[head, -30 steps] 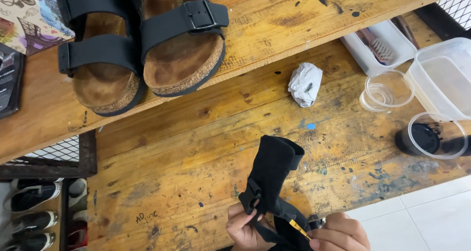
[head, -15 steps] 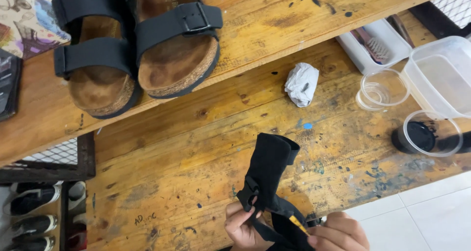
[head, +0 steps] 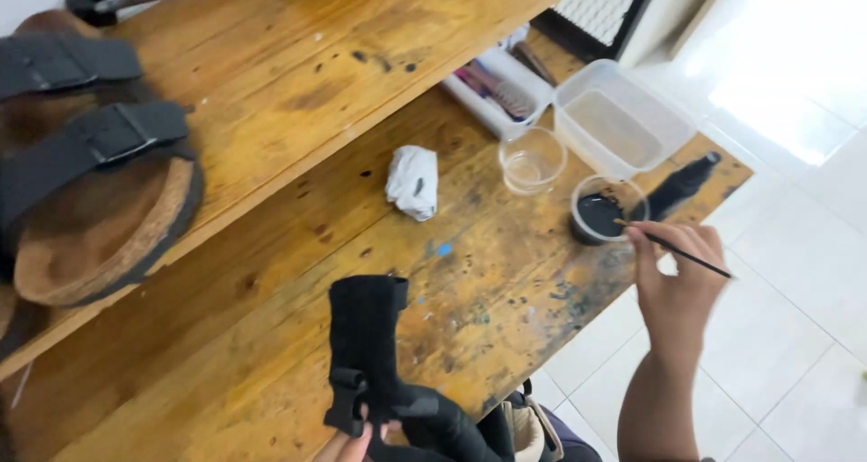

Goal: Painting a black fabric strap with a small brush and black paint on a wooden workbench.

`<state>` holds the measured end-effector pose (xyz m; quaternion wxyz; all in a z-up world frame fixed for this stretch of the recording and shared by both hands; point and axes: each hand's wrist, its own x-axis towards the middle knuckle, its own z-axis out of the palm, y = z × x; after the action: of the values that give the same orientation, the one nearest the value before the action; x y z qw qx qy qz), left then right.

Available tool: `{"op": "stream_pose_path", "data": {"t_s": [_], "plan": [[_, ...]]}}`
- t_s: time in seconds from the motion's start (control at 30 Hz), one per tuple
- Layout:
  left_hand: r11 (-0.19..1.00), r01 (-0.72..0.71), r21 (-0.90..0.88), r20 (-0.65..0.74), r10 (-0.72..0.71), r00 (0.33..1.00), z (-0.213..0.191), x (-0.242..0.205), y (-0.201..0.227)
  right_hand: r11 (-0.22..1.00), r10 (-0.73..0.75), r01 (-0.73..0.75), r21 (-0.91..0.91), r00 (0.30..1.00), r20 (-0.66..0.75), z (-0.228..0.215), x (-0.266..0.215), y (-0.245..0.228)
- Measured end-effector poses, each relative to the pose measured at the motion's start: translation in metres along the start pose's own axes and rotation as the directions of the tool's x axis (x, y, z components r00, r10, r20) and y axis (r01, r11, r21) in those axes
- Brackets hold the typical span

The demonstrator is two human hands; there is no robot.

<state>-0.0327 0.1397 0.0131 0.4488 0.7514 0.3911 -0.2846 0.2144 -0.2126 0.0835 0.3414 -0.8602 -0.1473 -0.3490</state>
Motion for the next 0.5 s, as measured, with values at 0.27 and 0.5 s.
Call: {"op": "stream_pose_path", "data": {"t_s": [0.27, 0.5], "plan": [[0.993, -0.115, -0.004, -0.143, 0.113, 0.983, 0.019, -0.006, 0.0, 0.996, -0.066, 0.07, -0.058, 0.995, 0.076, 0.021, 0.018, 0.013], [0.981, -0.193, -0.017, -0.297, 0.18, 0.938, 0.033, -0.012, -0.012, 0.99, 0.009, 0.01, -0.142, 0.991, 0.136, 0.026, 0.019, 0.018]]}}
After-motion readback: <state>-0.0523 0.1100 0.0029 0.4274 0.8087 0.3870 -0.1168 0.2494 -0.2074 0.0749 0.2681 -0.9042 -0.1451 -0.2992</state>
